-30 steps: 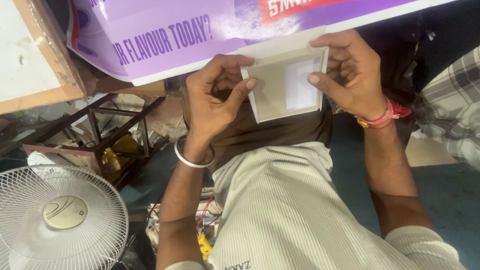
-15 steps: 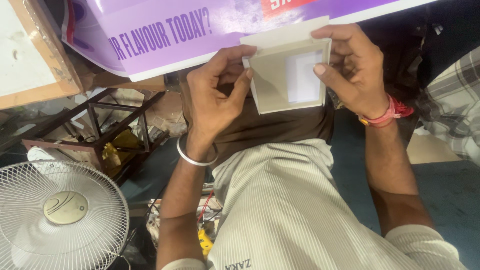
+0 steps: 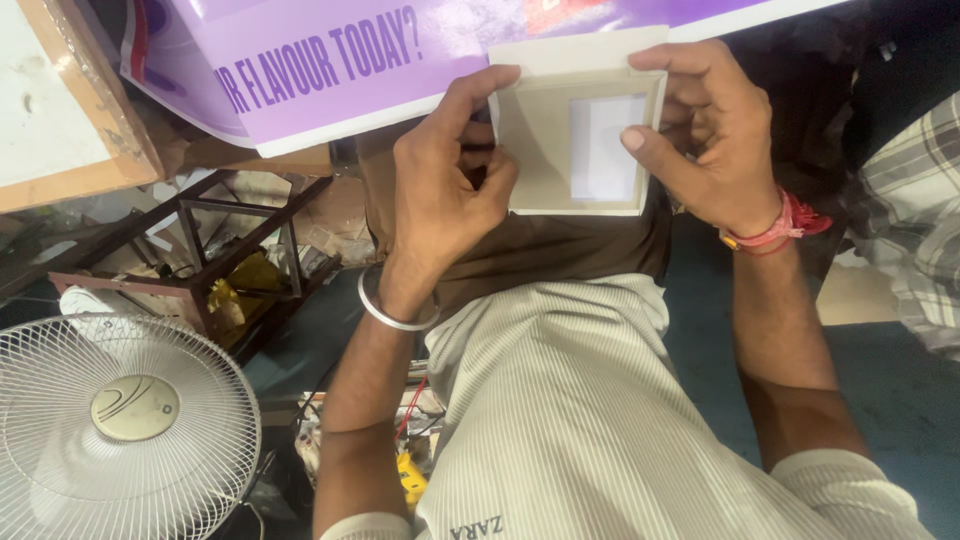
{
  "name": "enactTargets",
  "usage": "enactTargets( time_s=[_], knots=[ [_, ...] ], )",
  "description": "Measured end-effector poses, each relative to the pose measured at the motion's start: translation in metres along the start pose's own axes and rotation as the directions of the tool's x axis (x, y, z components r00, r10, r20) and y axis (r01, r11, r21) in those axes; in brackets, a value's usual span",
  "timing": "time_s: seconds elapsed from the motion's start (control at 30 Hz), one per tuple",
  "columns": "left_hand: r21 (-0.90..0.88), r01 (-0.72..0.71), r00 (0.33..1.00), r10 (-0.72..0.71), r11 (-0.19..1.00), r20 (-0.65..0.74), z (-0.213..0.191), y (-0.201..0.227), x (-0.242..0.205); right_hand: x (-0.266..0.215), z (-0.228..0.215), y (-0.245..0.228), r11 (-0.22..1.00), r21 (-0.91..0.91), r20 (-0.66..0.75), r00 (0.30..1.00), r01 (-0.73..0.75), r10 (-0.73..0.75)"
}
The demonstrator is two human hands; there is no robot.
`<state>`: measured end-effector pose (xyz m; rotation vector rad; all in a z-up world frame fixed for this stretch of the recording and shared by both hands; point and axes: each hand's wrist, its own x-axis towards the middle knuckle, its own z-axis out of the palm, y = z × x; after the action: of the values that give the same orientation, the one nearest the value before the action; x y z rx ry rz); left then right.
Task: The person applies a white rectangular sticker to a purple Smirnoff poster using a small white squeegee tool. They smooth the sticker onto the surface, lift it to reposition, and press it down again to ensure adhesion.
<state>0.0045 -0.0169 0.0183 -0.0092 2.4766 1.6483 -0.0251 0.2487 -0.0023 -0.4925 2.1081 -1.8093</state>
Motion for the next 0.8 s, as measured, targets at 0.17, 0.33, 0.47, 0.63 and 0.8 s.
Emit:
enactTargets(
  time_s=[0.17,0.33,0.47,0.63,0.8],
  knots=[
    [-0.028,-0.084,0.996,0.084,0.996,-0.025,0.0,0.0,-0.001,-0.001,0.002,0.003,1.0,-0.013,-0.048,0.999,0.001,-0.002],
    [-0.087,-0.092,0.995,0.088,0.992,-0.045,-0.001,0.004,-0.002,-0.001,0.002,0.005,0.995,-0.097,-0.089,0.996,0.016,-0.025],
    [-0.037,-0.123,0.99,0.12,0.992,-0.068,-0.002,0.012,-0.003,0.001,0.002,0.006,0.99,-0.125,-0.154,0.987,-0.06,0.04],
    [0.289,-0.258,0.966,0.256,0.922,0.046,-0.004,0.023,-0.005,-0.004,0.004,0.007,0.977,-0.2,-0.173,0.979,0.073,-0.108],
    [0.066,-0.271,0.955,0.26,0.96,0.141,-0.01,0.023,-0.003,-0.006,0.006,0.012,0.99,-0.131,-0.247,0.965,0.052,-0.083]
  ],
)
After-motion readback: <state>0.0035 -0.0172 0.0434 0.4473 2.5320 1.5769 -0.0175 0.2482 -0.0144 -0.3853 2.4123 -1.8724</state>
